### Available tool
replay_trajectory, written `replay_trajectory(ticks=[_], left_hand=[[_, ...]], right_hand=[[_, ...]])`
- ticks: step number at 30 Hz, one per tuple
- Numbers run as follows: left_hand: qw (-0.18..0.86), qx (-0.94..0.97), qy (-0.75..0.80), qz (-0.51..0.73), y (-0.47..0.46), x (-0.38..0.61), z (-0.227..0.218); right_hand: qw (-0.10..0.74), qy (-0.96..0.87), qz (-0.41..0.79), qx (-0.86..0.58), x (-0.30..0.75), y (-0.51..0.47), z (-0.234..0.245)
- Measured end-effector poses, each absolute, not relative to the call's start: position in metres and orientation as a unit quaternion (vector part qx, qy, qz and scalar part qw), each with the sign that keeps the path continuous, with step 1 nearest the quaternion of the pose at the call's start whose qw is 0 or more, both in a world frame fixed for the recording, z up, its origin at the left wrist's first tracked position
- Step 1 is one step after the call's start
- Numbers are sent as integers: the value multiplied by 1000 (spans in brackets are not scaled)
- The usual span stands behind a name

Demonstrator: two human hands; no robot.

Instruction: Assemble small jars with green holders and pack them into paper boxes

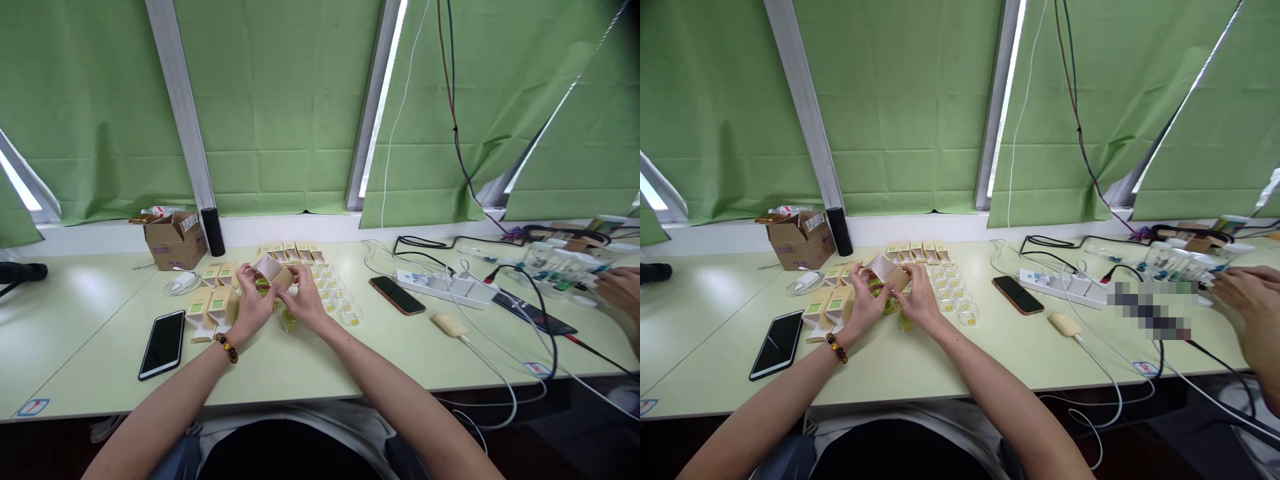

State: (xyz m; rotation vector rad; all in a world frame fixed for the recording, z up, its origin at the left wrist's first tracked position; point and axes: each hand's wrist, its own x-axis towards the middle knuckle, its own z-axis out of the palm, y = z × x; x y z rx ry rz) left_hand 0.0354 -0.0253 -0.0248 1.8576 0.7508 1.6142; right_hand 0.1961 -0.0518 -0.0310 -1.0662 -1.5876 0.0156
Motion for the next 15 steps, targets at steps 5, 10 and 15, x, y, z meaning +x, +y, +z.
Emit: replay_trajectory(ticks=[5,10,15], left_hand=[[243,683,288,625,-18,25,-12],[188,693,325,615,-5,13,-7],[140,762,308,552,1,8,-3]], right_hand=[[494,-698,81,-512,214,-62,-2],[294,-807,68,-507,232,-76,20],[210,-841,53,-496,223,-82,9]])
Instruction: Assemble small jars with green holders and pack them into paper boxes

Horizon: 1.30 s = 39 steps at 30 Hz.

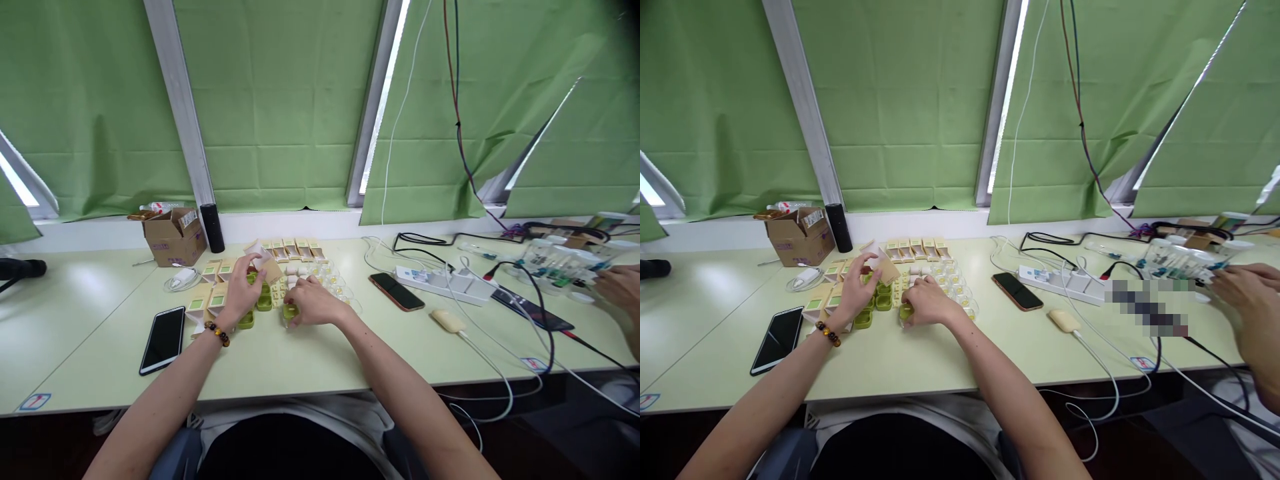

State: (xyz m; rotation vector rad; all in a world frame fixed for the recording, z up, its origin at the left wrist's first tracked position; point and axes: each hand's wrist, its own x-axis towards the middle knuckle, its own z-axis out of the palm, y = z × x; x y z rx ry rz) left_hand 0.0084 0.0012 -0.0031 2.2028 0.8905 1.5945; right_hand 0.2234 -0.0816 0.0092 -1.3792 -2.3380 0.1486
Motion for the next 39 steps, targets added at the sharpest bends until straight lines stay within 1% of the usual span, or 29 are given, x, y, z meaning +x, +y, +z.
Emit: replay_trajectory(ticks=[5,9,13,17,19,22,26,29,31,39], left_hand=[[153,826,289,460,-2,-1,11],[154,884,269,350,-9,-13,17],[145,914,237,294,-17,-18,8],[140,917,218,303,-25,-15,-4],[138,919,215,302,-28,-12,-8],[123,922,214,297,-30,-11,-13],[126,903,221,347,-28,-10,-17],[153,882,231,381,-26,-8,-20],[163,876,237,387,-26,-5,-20],[151,867,294,372,-27,-3,-21]], right_hand=[[167,-847,41,-503,224,-82,14],[187,-839,66,-507,245,-83,31],[271,-802,124,-517,268,-84,42],[389,-769,154,-483,277,-83,45],[435,-753,167,-465,277,-83,45],[485,-730,192,-442,273,-83,46],[530,-715,210,-404,263,-88,47],[534,-724,211,-381,253,-92,47],[522,-741,209,-368,244,-95,45],[420,-808,161,-380,217,-95,28]])
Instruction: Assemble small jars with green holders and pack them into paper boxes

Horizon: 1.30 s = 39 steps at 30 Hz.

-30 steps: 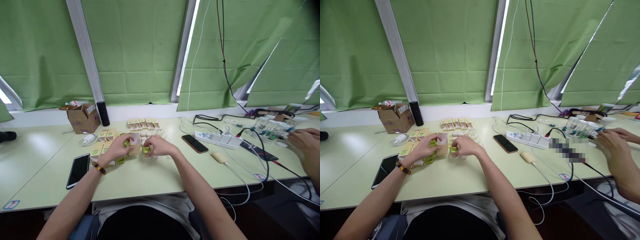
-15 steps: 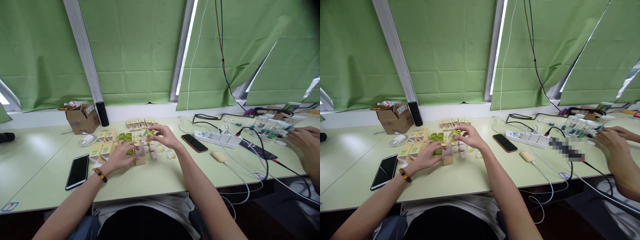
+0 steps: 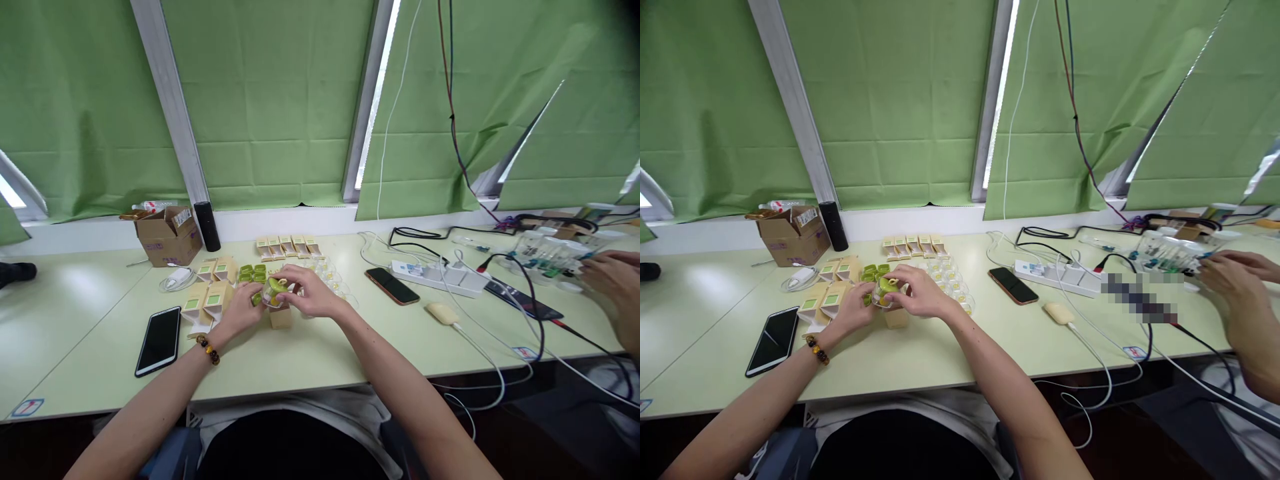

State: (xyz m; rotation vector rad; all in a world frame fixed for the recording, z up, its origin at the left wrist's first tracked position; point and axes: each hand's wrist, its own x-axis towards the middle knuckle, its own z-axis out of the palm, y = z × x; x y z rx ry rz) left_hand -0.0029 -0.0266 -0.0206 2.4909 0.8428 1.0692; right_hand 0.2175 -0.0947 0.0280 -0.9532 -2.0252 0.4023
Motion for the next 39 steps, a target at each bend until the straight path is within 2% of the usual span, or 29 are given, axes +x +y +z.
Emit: replay_trajectory(ticks=[14,19,25,39], left_hand=[[243,850,286,371,-17,-8,-29],[240,852,292,363,-16,-9,-32],[236,849,296,369,-21,-8,-27],[257,849,285,363,-16,-9,-28]], right_hand=[[363,-801,110,-464,227,-95,31],[315,-816,62,-481,224,-95,29],[256,-835,71,-482,220,-96,31],[270,-844,45,-462,217,-87,19]])
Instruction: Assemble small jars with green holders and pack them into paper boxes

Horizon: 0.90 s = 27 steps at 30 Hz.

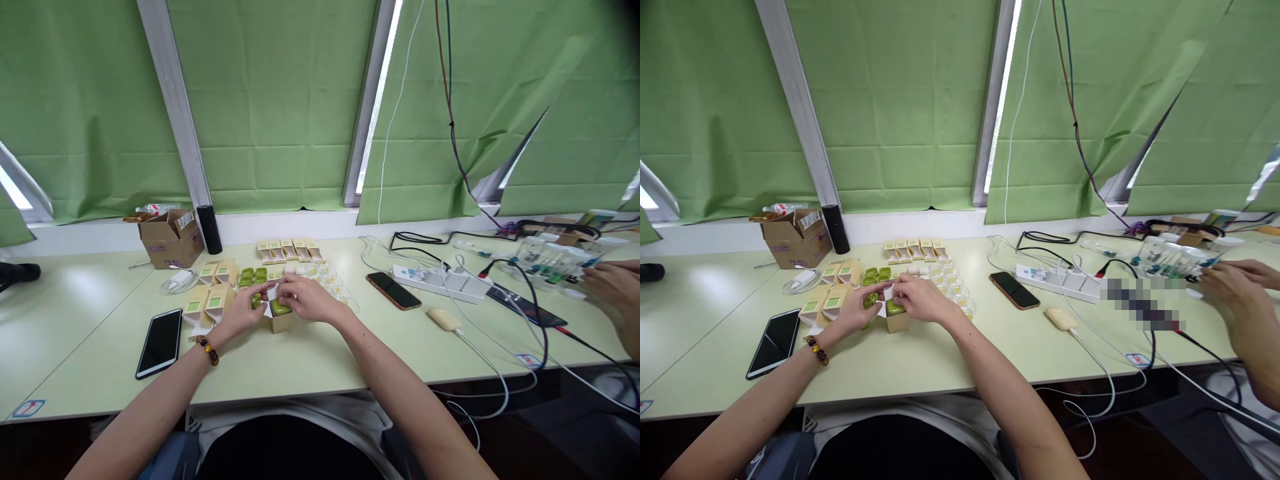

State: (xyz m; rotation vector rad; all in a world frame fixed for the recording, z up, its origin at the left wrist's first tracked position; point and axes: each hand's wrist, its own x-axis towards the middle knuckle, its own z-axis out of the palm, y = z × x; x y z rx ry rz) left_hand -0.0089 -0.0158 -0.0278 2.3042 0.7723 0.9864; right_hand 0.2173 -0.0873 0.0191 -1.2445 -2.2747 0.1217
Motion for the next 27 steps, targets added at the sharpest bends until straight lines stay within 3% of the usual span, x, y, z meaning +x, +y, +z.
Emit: replay_trajectory(ticks=[12,20,27], left_hand=[[257,845,296,364,-14,-10,-28],[300,834,285,365,-19,-11,-19],[264,846,289,362,-19,-9,-24]], right_hand=[[247,-832,45,-494,206,-82,8],[356,-775,79,-516,222,-82,21],[315,-771,177,-524,231,-76,13]])
